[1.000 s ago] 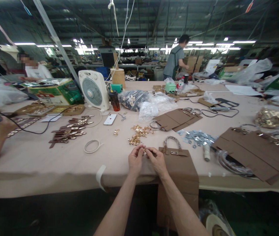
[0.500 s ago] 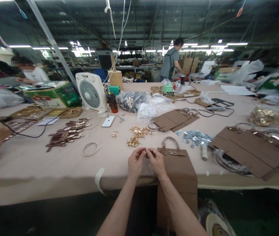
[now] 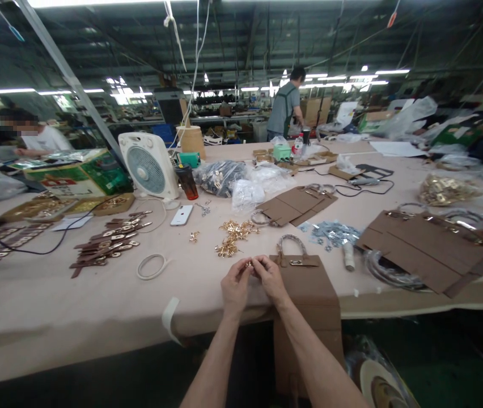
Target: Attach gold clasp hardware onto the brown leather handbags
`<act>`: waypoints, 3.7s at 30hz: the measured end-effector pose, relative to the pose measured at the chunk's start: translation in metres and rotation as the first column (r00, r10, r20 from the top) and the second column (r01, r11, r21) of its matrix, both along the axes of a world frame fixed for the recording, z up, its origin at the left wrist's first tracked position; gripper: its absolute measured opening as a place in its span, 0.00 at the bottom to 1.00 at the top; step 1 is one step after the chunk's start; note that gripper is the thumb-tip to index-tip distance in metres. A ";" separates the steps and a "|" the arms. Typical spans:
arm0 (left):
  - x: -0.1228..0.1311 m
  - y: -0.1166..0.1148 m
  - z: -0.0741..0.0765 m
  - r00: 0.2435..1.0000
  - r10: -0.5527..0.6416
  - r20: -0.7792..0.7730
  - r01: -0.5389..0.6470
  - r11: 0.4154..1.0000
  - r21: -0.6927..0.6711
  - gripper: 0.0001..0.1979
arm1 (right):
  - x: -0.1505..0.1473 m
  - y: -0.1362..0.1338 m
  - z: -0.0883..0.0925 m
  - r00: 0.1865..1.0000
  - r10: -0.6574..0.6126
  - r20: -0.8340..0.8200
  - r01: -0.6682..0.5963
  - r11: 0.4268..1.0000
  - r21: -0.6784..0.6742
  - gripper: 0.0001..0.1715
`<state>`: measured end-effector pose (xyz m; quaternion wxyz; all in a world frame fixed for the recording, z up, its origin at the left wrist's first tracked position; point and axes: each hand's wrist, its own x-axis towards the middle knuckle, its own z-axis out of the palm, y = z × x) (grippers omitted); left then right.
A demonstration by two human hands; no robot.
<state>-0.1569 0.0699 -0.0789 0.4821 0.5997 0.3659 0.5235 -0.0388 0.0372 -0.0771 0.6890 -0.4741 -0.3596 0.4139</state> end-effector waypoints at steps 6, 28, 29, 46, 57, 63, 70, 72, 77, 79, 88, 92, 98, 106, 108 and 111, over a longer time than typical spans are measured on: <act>-0.001 -0.001 -0.003 0.996 0.026 -0.087 -0.018 0.996 0.089 0.15 | 0.002 0.003 -0.007 0.996 0.032 -0.086 -0.032 0.999 0.002 0.23; 0.001 0.006 -0.003 0.986 -0.122 0.115 0.129 0.990 -0.061 0.24 | 0.001 -0.003 0.000 0.941 0.171 -0.293 -0.197 0.979 -0.061 0.27; 0.001 0.005 -0.004 0.984 -0.135 0.116 0.143 0.988 -0.059 0.24 | 0.002 -0.005 0.002 0.937 0.170 -0.305 -0.198 0.978 -0.066 0.27; 0.004 0.002 -0.005 0.959 -0.244 -0.146 0.251 0.968 0.029 0.29 | 0.032 -0.033 0.016 0.999 -0.004 -0.047 0.000 0.996 -0.090 0.25; 0.041 -0.006 0.014 0.781 -0.113 -0.615 0.207 0.975 0.084 0.30 | 0.135 -0.101 -0.002 0.859 -0.400 0.320 0.430 0.902 -0.027 0.21; 0.087 -0.019 0.028 0.526 0.062 -0.848 0.119 0.982 0.146 0.27 | 0.138 -0.085 -0.004 0.746 -0.324 0.583 0.389 0.921 0.014 0.21; 0.096 -0.015 0.028 0.457 0.094 -0.884 0.074 0.987 0.143 0.27 | 0.162 -0.065 0.011 0.508 -0.068 0.859 0.280 0.956 -0.090 0.20; 0.096 -0.013 0.028 0.461 0.079 -0.884 0.072 0.989 0.126 0.27 | 0.168 -0.063 0.015 0.465 0.016 0.885 0.234 0.962 -0.140 0.19; 0.098 -0.012 0.031 0.448 0.061 -0.892 0.077 0.991 0.106 0.28 | 0.175 -0.069 0.027 0.436 0.182 0.881 0.133 0.956 -0.263 0.16; 0.099 -0.012 0.035 0.433 0.044 -0.900 0.076 0.993 0.085 0.27 | 0.175 -0.073 0.030 0.452 0.201 0.869 0.123 0.951 -0.283 0.14; 0.105 0.000 0.038 0.535 -0.064 -0.842 0.069 0.997 -0.031 0.23 | 0.164 -0.093 0.013 0.678 0.043 0.734 0.132 0.975 -0.180 0.14; 0.109 0.003 0.023 0.882 -0.269 -0.386 0.152 0.939 -0.307 0.20 | 0.162 -0.096 0.007 0.764 -0.037 0.644 0.148 0.982 -0.119 0.16; 0.115 -0.008 0.013 0.914 -0.404 -0.031 0.341 0.809 -0.480 0.21 | 0.164 -0.099 0.005 0.855 -0.121 0.505 0.179 0.982 -0.067 0.17; 0.102 -0.015 0.023 0.776 -0.473 0.417 0.620 0.455 -0.639 0.21 | 0.168 -0.100 0.004 0.896 -0.101 0.433 0.136 0.989 -0.051 0.17; 0.102 -0.015 0.022 0.773 -0.466 0.431 0.625 0.445 -0.641 0.21 | 0.168 -0.100 0.004 0.892 -0.114 0.437 0.150 0.987 -0.049 0.18; 0.101 -0.016 0.022 0.764 -0.475 0.437 0.636 0.444 -0.631 0.21 | 0.166 -0.100 0.005 0.885 -0.118 0.451 0.158 0.986 -0.053 0.19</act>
